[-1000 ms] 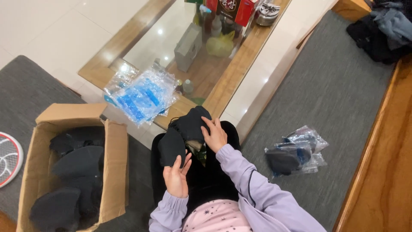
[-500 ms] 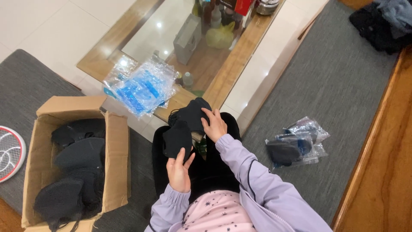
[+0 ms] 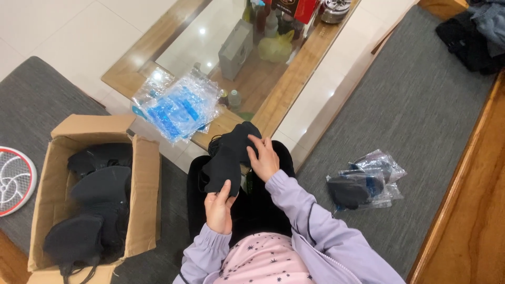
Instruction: Picking up fabric masks from a box, inspecting them, and folding them for packing.
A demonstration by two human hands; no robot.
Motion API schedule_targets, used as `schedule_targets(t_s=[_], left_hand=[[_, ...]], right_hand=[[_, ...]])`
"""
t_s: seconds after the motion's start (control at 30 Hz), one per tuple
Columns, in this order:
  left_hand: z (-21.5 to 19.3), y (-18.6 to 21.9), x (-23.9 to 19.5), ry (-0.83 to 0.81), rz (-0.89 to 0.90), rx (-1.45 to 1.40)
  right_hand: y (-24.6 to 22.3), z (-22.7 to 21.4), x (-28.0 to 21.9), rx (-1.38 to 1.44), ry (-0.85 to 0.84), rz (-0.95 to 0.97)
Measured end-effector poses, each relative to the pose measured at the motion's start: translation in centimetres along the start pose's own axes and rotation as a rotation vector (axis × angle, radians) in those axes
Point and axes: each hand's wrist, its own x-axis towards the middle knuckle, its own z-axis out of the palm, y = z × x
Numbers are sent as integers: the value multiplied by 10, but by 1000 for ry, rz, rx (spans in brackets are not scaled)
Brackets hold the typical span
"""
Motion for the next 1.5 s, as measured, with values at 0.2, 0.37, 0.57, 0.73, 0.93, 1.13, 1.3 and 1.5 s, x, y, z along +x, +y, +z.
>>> schedule_targets(t_s=[0.2,0.37,0.57,0.73,0.93,1.13,1.3,1.5], left_hand=[[-10,-11,20,17,19,-28],[-8,-17,25,-17,2,-2],[-7,-18,27,-22,-49,17],[-14,-14,38,130,-71,4],[-19,-1,43,199,-16,4],[-14,3,45,186,-32,29],[-9,-2,51,156,-21,29],[-5,1,50,129,-16,63]], right_hand=[[-34,-21,-29,449,-214,70],[-47,-25,-41,461,-207,-20],[-57,-31,-36,441,-195,-94],[-49,-33,-14,668,-281,-39],[1,0,13,749,-180,188],[37,21,18,310,-79,280],[28,16,19,149,-112,286],[16,9,23,5,-60,109]])
